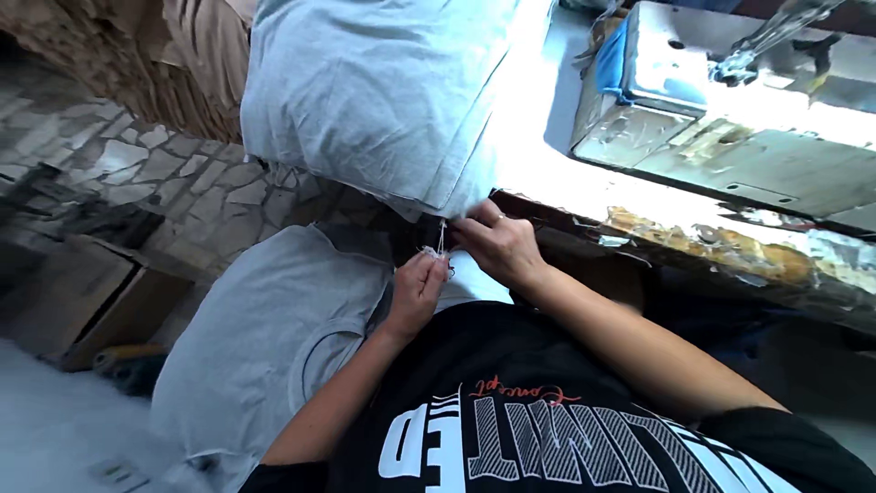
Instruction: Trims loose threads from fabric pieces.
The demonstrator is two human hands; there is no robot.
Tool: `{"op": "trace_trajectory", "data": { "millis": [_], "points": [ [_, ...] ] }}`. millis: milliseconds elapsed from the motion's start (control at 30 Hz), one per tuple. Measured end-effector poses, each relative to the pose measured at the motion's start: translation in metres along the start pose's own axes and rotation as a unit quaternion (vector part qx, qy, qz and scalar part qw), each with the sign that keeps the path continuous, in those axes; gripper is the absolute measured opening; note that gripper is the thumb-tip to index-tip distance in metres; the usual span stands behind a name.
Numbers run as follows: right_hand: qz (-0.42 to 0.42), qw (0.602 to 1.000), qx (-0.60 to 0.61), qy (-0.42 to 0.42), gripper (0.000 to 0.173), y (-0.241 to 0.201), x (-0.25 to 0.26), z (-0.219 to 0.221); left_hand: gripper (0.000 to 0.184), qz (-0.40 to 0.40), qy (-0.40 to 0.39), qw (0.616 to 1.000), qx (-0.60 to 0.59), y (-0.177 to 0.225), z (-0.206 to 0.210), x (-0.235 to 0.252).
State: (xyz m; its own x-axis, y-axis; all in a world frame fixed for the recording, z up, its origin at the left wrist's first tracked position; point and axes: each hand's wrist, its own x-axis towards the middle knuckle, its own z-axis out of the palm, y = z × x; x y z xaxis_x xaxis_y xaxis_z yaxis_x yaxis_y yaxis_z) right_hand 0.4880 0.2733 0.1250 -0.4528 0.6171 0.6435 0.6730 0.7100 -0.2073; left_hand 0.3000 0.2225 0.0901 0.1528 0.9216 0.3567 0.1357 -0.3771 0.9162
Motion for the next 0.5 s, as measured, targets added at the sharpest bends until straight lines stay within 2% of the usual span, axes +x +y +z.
{"op": "trace_trajectory", "data": {
  "millis": [133, 333, 433, 500],
  "points": [
    [0.011, 0.999, 0.009, 0.032, 0.018, 0.005, -0.018, -0.014, 0.035, -0.028, -0.017, 0.999, -0.013, 0.001, -0.002, 0.000],
    [-0.038, 0.995, 0.085, 0.035, 0.017, -0.001, 0.008, 0.006, 0.040, 0.036, -0.078, 0.993, 0.079, 0.021, -0.001, -0.009],
    [0.005, 0.995, 0.082, 0.052, 0.018, 0.016, -0.018, -0.015, 0.041, 0.073, -0.148, 0.984, 0.073, 0.040, 0.009, -0.015],
    [0.054, 0.993, 0.086, 0.066, 0.020, 0.028, -0.043, -0.040, 0.040, 0.059, -0.181, 0.981, 0.034, 0.057, 0.016, -0.003]
  ]
}}
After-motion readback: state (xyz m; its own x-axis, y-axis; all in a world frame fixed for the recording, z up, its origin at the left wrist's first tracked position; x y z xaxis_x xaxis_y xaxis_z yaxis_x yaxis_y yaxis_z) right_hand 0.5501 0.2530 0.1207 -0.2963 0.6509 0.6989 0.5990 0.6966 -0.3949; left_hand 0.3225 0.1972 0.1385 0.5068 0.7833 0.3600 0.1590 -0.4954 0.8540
